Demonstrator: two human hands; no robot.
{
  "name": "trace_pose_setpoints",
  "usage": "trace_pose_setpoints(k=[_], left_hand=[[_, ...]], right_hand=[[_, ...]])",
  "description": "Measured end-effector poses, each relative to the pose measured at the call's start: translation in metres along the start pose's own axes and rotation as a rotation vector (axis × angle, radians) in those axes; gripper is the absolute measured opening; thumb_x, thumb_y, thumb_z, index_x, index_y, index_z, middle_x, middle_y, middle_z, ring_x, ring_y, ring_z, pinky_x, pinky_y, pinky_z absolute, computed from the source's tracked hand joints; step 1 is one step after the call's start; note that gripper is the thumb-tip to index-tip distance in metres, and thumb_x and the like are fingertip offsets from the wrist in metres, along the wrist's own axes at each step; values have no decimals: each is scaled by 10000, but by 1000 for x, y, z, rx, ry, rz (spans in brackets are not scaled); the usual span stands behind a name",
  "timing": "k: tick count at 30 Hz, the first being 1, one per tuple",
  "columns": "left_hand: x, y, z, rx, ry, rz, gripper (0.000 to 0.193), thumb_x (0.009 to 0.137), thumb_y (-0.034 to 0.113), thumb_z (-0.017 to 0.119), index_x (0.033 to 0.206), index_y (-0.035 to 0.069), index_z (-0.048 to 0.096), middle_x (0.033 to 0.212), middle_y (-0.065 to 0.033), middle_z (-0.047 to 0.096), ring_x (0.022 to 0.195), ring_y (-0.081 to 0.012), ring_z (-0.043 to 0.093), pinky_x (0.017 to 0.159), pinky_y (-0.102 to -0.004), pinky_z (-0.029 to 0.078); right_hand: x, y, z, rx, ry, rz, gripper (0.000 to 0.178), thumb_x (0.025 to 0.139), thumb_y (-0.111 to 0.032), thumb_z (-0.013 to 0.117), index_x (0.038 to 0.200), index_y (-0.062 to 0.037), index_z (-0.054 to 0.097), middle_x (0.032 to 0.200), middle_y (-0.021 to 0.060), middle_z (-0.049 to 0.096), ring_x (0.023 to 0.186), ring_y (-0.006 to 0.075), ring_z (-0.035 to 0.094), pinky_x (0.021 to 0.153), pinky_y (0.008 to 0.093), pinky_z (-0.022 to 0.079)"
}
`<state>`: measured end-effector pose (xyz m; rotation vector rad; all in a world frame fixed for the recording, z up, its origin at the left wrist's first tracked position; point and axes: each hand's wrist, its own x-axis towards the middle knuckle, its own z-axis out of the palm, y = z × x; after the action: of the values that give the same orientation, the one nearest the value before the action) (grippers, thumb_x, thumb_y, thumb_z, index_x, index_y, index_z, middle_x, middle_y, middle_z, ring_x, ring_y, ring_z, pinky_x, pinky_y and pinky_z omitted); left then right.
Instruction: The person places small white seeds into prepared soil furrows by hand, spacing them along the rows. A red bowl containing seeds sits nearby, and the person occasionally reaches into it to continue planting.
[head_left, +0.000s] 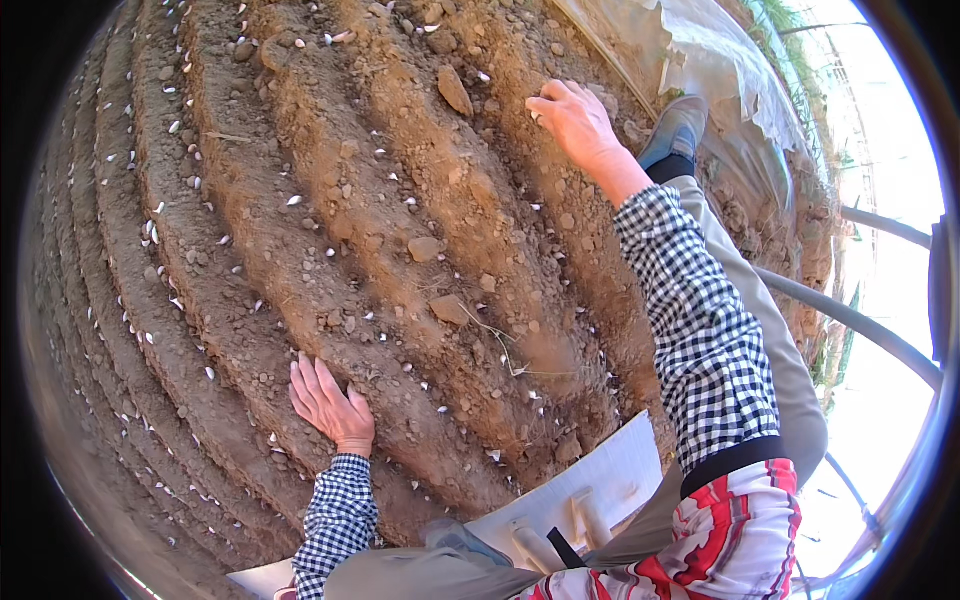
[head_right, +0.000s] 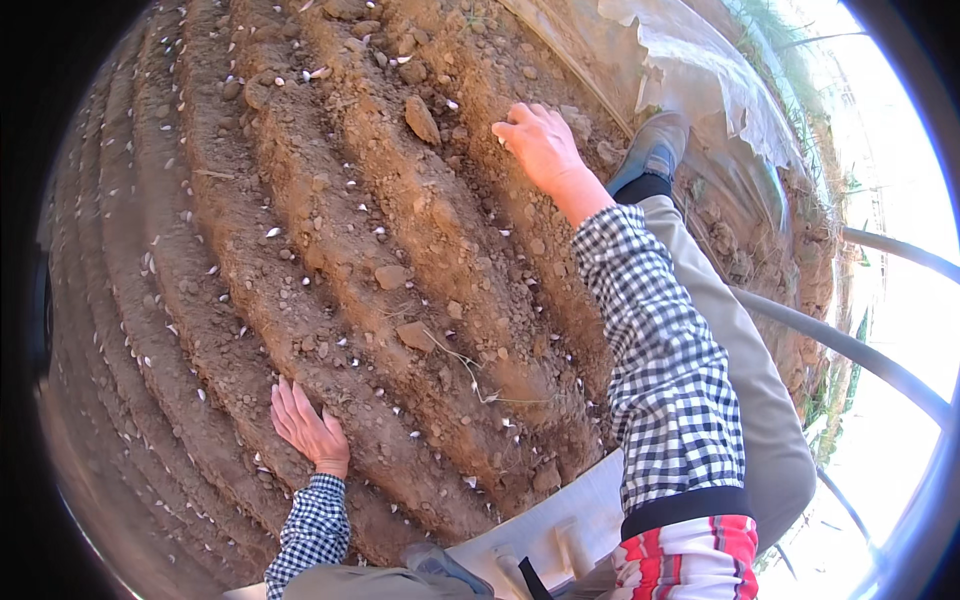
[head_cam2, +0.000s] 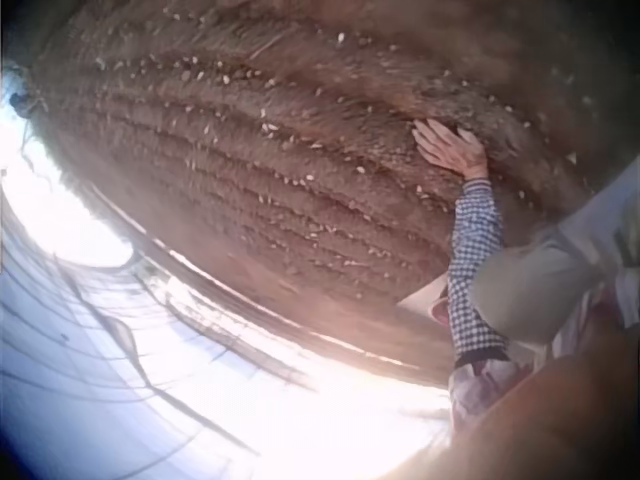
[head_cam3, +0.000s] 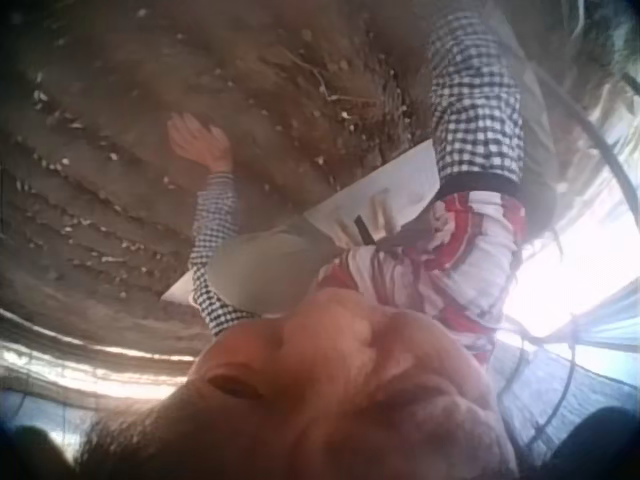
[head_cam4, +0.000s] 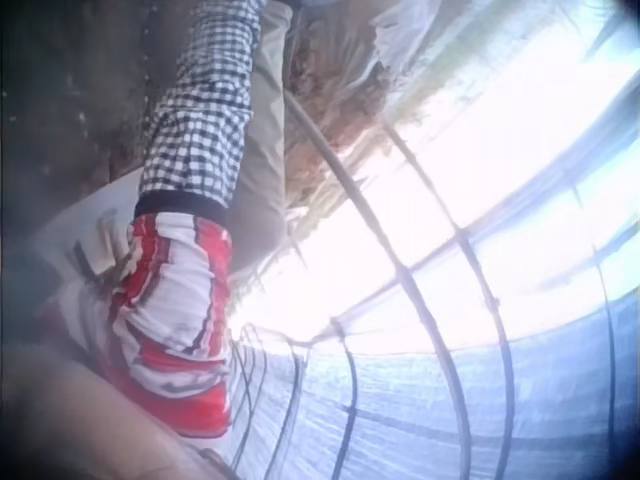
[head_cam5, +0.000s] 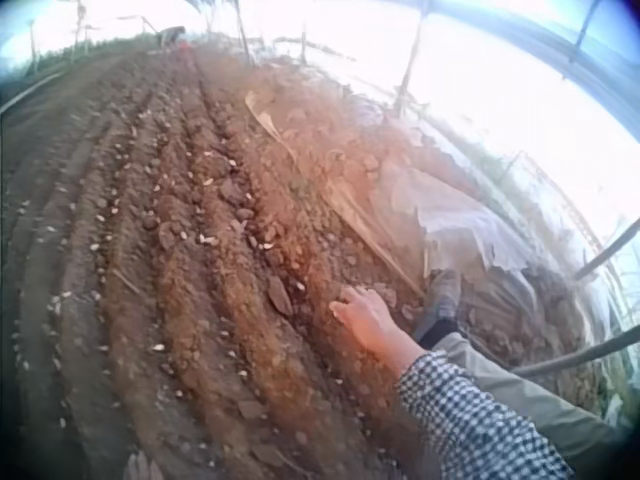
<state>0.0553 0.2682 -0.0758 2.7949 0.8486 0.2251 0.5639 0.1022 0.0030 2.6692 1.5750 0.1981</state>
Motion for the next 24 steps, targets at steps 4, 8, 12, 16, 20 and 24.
trace_pose_setpoints(k=[4, 8, 12, 16, 20, 24], left_hand=[[-3, -5, 0, 20, 1, 8, 686, 878, 244, 498, 1495, -16, 347, 1582, -243, 342, 1473, -436, 292, 1196, -573, 198], [-3, -5, -2, 28, 4, 0, 673, 886, 252, 476, 1492, -11, 348, 1585, -235, 345, 1475, -429, 293, 1195, -572, 198], [-3, -4, -1, 18, 14, 2, 664, 891, 265, 458, 1487, -8, 354, 1584, -233, 347, 1476, -428, 292, 1194, -570, 199], [-2, -4, 2, 17, 10, 3, 671, 888, 279, 462, 1484, -10, 358, 1583, -240, 346, 1476, -431, 290, 1194, -571, 199], [0, -1, 2, 1, 3, -1, 681, 881, 285, 472, 1481, -18, 359, 1581, -249, 343, 1474, -439, 288, 1193, -578, 195], [-3, -4, -3, 23, -13, -23, 687, 868, 256, 484, 1479, -31, 355, 1581, -257, 341, 1472, -449, 288, 1193, -586, 189]], right_hand=[[9, -8, -1, -27, 29, 15, 131, 921, -188, 655, 1006, -142, 742, 987, 73, 611, 1012, 261, 601, 875, 417, 474], [1, -43, -3, 233, 46, 203, 153, 942, -234, 635, 931, -118, 734, 884, 75, 624, 894, 250, 619, 820, 405, 497], [-19, -67, 14, 331, -7, 172, 149, 932, -227, 645, 969, -105, 723, 878, 113, 682, 868, 305, 677, 780, 433, 544], [-24, -82, 31, 260, -68, 316, 130, 915, -228, 662, 935, -120, 731, 922, 100, 707, 898, 318, 712, 742, 443, 561], [-21, -86, 52, 29, -142, 353, 107, 882, -254, 710, 902, -149, 724, 910, 83, 703, 880, 310, 704, 730, 436, 557], [-2, -75, 25, 56, -215, 371, 276, 1024, -240, 522, 822, -122, 668, 785, 68, 622, 673, 220, 646, 623, 420, 559]])
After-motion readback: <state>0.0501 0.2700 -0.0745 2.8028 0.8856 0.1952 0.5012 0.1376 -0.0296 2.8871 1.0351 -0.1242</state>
